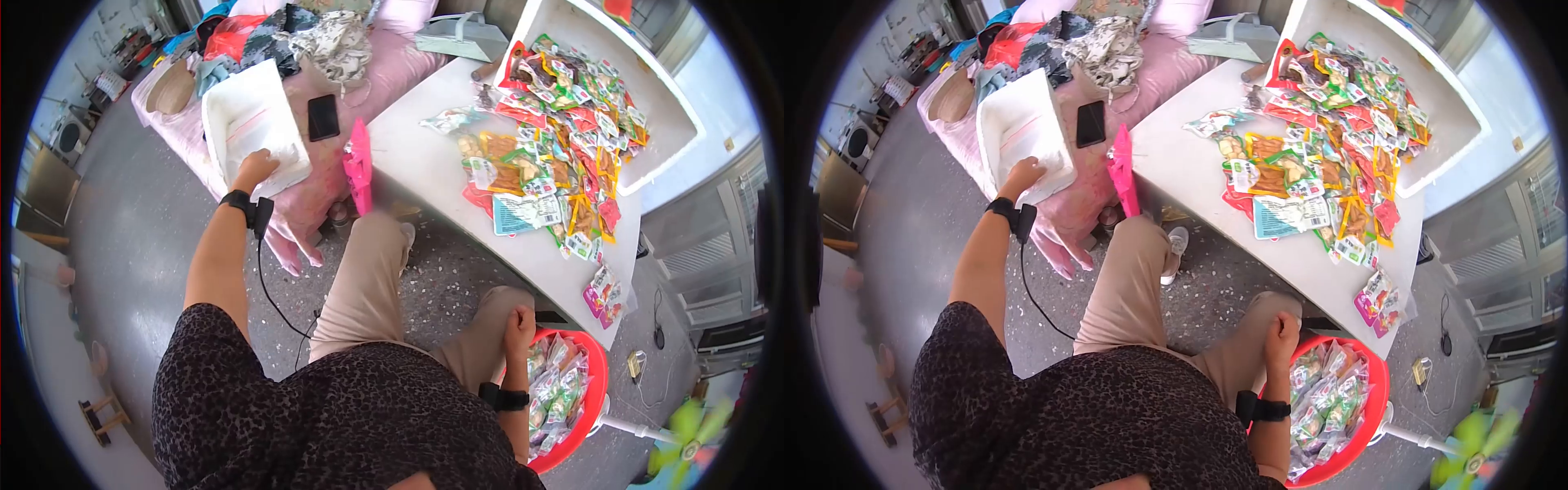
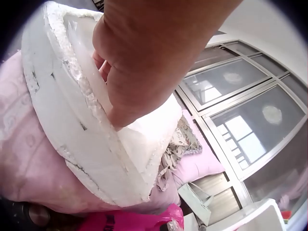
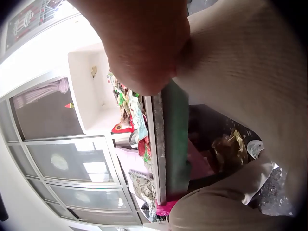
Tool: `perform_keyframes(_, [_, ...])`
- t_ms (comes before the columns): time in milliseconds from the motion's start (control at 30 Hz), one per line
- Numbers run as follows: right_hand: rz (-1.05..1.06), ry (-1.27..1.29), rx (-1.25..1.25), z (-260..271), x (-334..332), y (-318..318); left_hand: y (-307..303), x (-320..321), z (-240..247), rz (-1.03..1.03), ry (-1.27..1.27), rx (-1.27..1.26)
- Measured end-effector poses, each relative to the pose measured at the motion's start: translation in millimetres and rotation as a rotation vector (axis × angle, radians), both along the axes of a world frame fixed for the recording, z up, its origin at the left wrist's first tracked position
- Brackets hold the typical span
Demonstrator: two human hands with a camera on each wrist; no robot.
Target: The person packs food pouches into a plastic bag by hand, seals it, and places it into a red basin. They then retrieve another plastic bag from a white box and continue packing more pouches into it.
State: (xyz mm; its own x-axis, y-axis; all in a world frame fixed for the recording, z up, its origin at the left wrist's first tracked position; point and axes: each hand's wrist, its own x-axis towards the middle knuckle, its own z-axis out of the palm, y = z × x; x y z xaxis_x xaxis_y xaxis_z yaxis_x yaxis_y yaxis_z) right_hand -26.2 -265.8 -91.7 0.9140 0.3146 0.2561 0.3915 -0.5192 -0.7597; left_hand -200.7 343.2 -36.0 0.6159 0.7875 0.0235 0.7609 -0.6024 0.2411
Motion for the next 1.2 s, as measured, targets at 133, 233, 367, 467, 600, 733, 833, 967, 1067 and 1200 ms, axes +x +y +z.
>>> perform_keyframes(133, [-0.008, -0.07, -0.02, 6.0, -4.0, 5.7, 11.2, -4.9, -1.4, -0.023, -0.057, 0.032])
perform_keyframes(233, [-0.007, -0.074, -0.001, 11.8, -5.3, 7.7, 5.7, -0.4, -0.3, -0.028, -0.147, 0.061])
perform_keyframes(367, [-0.012, -0.066, 0.003, 10.0, -3.2, 5.3, 24.1, -11.3, -3.8, -0.234, -0.092, 0.157])
perform_keyframes(467, [-0.01, -0.043, 0.034, 9.6, -2.0, 4.3, 33.3, -10.7, 0.0, -0.004, -0.255, 0.089])
perform_keyframes(600, [-0.01, 0.055, 0.033, 12.6, 2.2, -0.9, 6.3, -0.4, 50.1, 0.128, -0.5, 0.085])
perform_keyframes(733, [0.004, 0.141, 0.146, 27.0, 8.4, 1.3, -43.6, 18.9, 101.8, -0.071, -0.9, -0.464])
perform_keyframes(833, [0.074, 0.181, 0.218, 48.9, 13.0, 18.2, -94.3, 37.0, 122.3, -0.47, -1.092, -1.093])
perform_keyframes(967, [0.258, 0.469, 0.5, 76.6, 7.6, 58.5, -211.9, 62.9, 150.5, -0.674, -1.067, -1.637])
perform_keyframes(1067, [0.388, 0.783, 0.686, 102.7, -6.6, 86.1, -263.8, 77.4, 137.4, -0.624, -0.943, -2.055])
perform_keyframes(1200, [0.789, 1.19, 1.082, 93.9, -8.6, 106.6, -312.8, 86.6, 132.1, -0.668, -0.761, -2.401])
